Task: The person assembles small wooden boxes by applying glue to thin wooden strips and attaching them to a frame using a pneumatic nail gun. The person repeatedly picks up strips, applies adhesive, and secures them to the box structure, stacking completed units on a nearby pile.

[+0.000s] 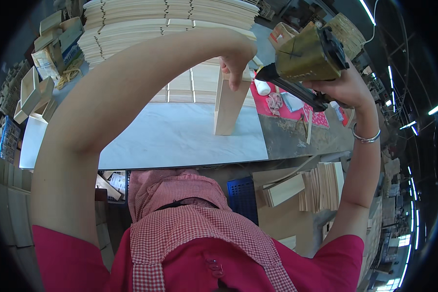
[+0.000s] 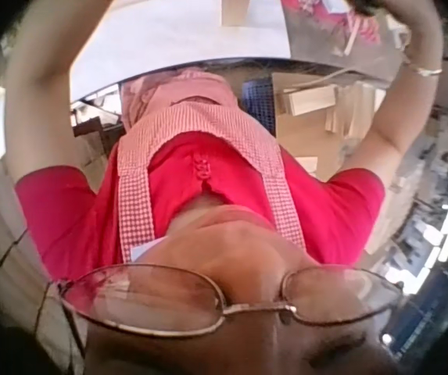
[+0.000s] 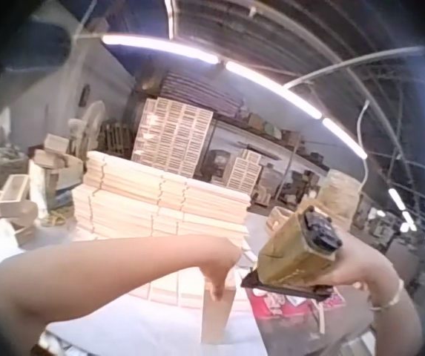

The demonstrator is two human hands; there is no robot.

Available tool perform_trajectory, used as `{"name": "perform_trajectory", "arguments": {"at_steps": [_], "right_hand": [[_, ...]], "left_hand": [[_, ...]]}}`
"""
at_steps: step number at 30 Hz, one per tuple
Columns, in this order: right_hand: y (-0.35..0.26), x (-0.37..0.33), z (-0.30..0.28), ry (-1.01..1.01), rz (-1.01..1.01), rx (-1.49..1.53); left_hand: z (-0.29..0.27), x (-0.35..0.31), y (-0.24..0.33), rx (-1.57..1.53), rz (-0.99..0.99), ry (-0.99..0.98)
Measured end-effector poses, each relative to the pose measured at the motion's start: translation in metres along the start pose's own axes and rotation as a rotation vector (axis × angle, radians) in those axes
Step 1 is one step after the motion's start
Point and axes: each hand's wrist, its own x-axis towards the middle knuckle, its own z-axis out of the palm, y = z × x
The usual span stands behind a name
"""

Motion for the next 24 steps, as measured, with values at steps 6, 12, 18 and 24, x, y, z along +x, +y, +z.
{"name": "perform_trajectory", "arguments": {"at_steps": [6,12,18,24], "right_hand": [[-0.010,0.014,0.000,-0.115,0.009,-0.035],[-0.009,0.020,0.000,-0.177,0.046,-0.025],[-0.010,0.025,-0.002,-0.190,0.042,-0.076],[-0.010,0.029,-0.003,-0.207,0.048,-0.144]], "left_hand": [[-0.003,-0.001,0.005,-0.028,-0.022,-0.031],[-0.001,0.005,0.003,-0.063,0.023,-0.042],[0.005,0.012,-0.004,-0.114,0.054,-0.018],[0.011,0.017,-0.012,-0.149,0.108,0.026]]}}
